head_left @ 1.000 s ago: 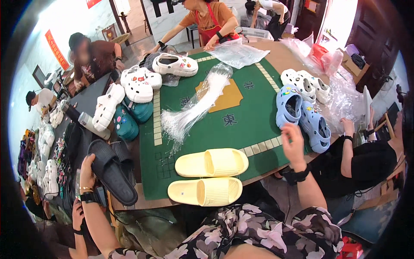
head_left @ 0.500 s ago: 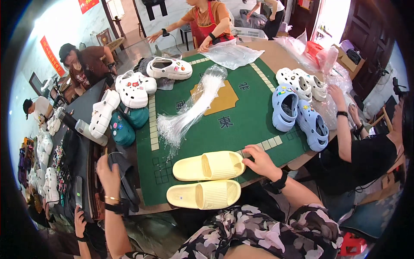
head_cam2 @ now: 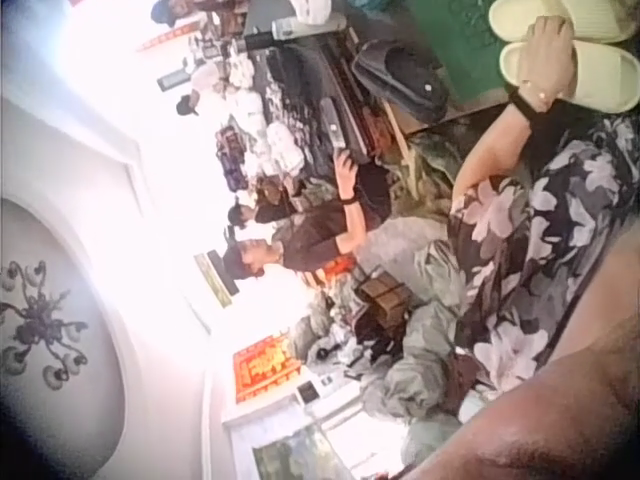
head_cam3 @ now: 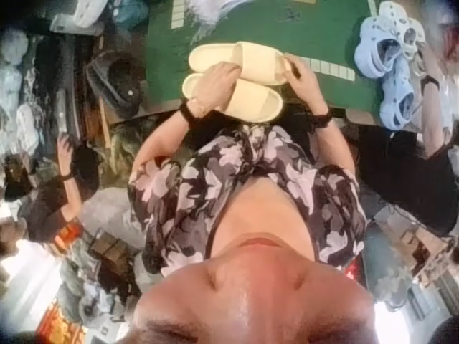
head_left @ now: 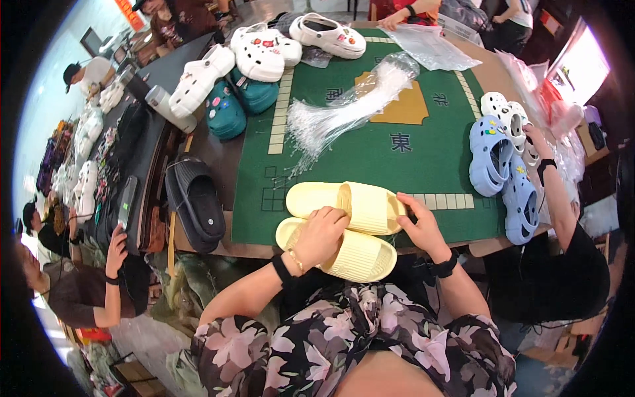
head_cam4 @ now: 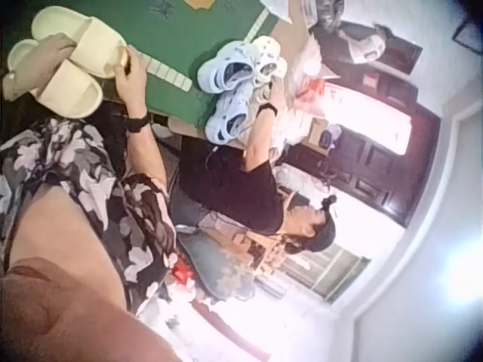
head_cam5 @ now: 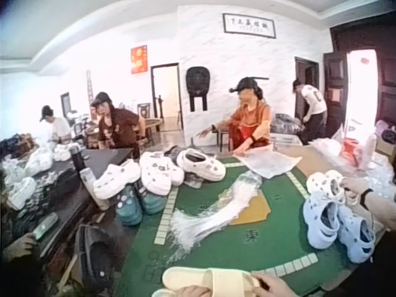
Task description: Pack several pairs of different slippers and clogs into plastic bags and secure them with ties.
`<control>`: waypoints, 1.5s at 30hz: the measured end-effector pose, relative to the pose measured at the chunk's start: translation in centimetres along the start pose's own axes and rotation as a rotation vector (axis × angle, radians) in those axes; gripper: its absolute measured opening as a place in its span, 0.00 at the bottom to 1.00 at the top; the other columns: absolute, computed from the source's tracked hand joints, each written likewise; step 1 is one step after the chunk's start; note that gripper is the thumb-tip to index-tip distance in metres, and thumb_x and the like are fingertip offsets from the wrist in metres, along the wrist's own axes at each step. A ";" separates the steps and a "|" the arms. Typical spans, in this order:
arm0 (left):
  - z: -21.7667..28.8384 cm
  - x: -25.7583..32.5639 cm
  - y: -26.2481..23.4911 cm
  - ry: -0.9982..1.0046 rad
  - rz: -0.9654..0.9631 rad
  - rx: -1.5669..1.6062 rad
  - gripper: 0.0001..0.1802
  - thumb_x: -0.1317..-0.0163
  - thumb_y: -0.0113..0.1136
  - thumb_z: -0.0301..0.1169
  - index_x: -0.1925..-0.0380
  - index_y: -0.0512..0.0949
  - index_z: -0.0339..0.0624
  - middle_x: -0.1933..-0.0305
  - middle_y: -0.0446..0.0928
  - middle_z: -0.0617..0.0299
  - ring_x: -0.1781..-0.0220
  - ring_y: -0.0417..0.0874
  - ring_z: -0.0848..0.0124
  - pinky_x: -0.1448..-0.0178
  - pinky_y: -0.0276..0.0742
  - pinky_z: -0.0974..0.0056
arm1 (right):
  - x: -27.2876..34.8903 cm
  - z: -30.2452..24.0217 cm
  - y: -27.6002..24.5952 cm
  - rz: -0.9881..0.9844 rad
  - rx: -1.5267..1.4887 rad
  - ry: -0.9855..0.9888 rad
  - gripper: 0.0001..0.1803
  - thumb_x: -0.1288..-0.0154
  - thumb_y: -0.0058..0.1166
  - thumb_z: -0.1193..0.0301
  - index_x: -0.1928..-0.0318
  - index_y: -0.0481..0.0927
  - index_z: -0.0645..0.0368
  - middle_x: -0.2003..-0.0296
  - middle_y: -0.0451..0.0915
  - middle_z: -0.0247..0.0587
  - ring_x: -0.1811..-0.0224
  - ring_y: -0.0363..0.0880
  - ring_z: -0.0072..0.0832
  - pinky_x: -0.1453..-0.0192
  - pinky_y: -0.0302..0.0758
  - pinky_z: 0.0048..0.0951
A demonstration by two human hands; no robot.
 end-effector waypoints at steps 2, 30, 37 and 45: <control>0.0 -0.1 0.1 -0.018 0.017 0.036 0.18 0.51 0.57 0.21 0.57 0.79 0.39 0.53 0.78 0.56 0.48 0.76 0.56 0.44 0.71 0.56 | 0.2 1.4 0.2 -0.030 -0.359 0.188 0.24 0.34 0.54 0.74 0.38 0.71 0.63 0.46 0.78 0.45 0.42 0.75 0.28 0.42 0.73 0.30; -2.9 3.9 -1.6 -0.440 0.376 0.177 0.31 0.46 0.67 0.28 0.41 0.69 0.34 0.44 0.72 0.46 0.43 0.73 0.47 0.39 0.70 0.52 | 0.0 -0.9 1.4 0.192 0.152 -0.040 0.31 0.38 0.57 0.74 0.35 0.65 0.64 0.35 0.66 0.57 0.33 0.65 0.50 0.29 0.61 0.43; -4.1 4.8 -2.6 -0.499 0.333 0.337 0.23 0.44 0.65 0.27 0.47 0.75 0.38 0.51 0.78 0.51 0.55 0.82 0.58 0.53 0.79 0.59 | 0.2 0.6 1.9 0.196 -0.074 0.086 0.28 0.37 0.56 0.74 0.37 0.68 0.66 0.42 0.73 0.53 0.39 0.72 0.42 0.34 0.67 0.36; -11.3 2.7 -5.1 -0.517 0.488 -0.211 0.11 0.44 0.65 0.27 0.61 0.81 0.40 0.54 0.77 0.55 0.50 0.77 0.53 0.48 0.75 0.54 | 0.6 1.9 1.1 0.252 -0.288 0.112 0.25 0.34 0.53 0.74 0.37 0.69 0.66 0.46 0.77 0.47 0.44 0.76 0.33 0.37 0.70 0.33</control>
Point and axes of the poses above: each hand's wrist, its own x-axis away from the middle knuckle, its own y-axis out of the palm, z = x × y, the point moved 4 cm from there along -x, towards the middle knuckle
